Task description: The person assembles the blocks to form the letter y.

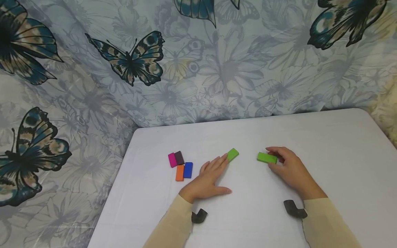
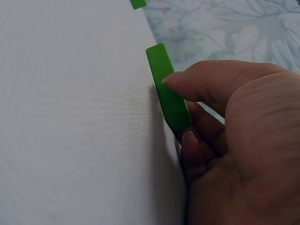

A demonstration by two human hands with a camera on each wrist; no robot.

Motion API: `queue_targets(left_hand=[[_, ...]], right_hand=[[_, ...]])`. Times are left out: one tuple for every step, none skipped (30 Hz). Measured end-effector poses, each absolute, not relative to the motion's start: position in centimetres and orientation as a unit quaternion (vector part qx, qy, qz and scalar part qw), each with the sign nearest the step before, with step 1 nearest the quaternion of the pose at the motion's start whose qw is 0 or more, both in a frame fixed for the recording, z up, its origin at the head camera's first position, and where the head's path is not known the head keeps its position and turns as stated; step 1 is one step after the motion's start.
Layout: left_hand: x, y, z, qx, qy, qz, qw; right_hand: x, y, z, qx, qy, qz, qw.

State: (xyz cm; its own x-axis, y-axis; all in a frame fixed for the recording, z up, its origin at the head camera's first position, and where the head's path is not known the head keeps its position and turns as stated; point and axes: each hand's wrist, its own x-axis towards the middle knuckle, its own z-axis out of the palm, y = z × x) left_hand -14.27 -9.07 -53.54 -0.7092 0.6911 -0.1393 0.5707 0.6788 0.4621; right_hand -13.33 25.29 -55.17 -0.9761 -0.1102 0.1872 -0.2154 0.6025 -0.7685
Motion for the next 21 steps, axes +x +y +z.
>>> queue_targets(left_hand=[[-14.28,-9.08,-53.54,0.349,0.903,0.197,0.153],[-14.30,-9.09,-53.53,0.349,0.903,0.197,0.153],[-14.32,-9.09,-53.57,0.349,0.903,0.198,0.153],[-14.33,-9.11,-53.56,0.350,0.903,0.198,0.153],[-14.35,-9.10,-53.60,0.350,0.902,0.200,0.153],[-14.35,-9.13,-53.59,0.350,0.902,0.201,0.154],[-14.37,-9.14,-53.59,0.351,0.901,0.202,0.154],[-14.38,-9.15,-53.61,0.351,0.901,0.202,0.154],[-14.38,-9.18,-53.61,0.351,0.901,0.203,0.154],[-14.36,-9.20,-53.60,0.352,0.900,0.204,0.155],[-14.38,-9.20,-53.61,0.352,0.900,0.204,0.155],[-14.39,-9.20,-53.59,0.353,0.900,0.203,0.155],[-14.40,-9.20,-53.59,0.354,0.900,0.203,0.154],[-14.41,-9.19,-53.60,0.354,0.900,0.202,0.154],[-14.42,-9.17,-53.62,0.354,0.900,0.201,0.153],[-14.43,-9.17,-53.63,0.354,0.901,0.200,0.153],[-14.43,-9.16,-53.63,0.354,0.901,0.200,0.152],[-14.43,-9.16,-53.64,0.354,0.901,0.200,0.152],[-14.42,-9.16,-53.65,0.354,0.901,0.200,0.153],[-14.44,-9.14,-53.67,0.354,0.901,0.198,0.152],[-14.44,-9.13,-53.67,0.354,0.901,0.199,0.152]], right_hand=[[-13.34,25.28,-55.22,0.093,-0.893,0.435,0.064],[-13.35,25.29,-55.26,0.094,-0.894,0.433,0.067],[-13.37,25.30,-55.28,0.095,-0.894,0.433,0.070],[-13.38,25.31,-55.29,0.095,-0.894,0.432,0.072],[-13.39,25.31,-55.30,0.093,-0.894,0.433,0.074],[-13.40,25.30,-55.30,0.090,-0.894,0.432,0.078],[-13.40,25.29,-55.28,0.084,-0.894,0.432,0.081],[-13.39,25.29,-55.26,0.076,-0.896,0.430,0.086],[-13.38,25.29,-55.26,0.068,-0.897,0.427,0.091],[-13.35,25.30,-55.25,0.058,-0.898,0.425,0.096],[-13.33,25.30,-55.20,0.047,-0.900,0.423,0.100],[-13.29,25.32,-55.18,0.037,-0.901,0.419,0.103],[-13.25,25.33,-55.13,0.029,-0.902,0.417,0.104],[-13.23,25.33,-55.08,0.023,-0.903,0.416,0.104],[-13.22,25.29,-55.02,0.019,-0.904,0.415,0.101],[-13.20,25.24,-54.95,0.017,-0.904,0.416,0.097],[-13.20,25.15,-54.89,0.018,-0.905,0.415,0.092],[-13.23,25.06,-54.85,0.020,-0.905,0.416,0.088],[-13.27,24.93,-54.80,0.023,-0.905,0.417,0.085],[-13.32,24.77,-54.78,0.027,-0.905,0.416,0.082],[-13.39,24.63,-54.78,0.030,-0.906,0.415,0.081]])
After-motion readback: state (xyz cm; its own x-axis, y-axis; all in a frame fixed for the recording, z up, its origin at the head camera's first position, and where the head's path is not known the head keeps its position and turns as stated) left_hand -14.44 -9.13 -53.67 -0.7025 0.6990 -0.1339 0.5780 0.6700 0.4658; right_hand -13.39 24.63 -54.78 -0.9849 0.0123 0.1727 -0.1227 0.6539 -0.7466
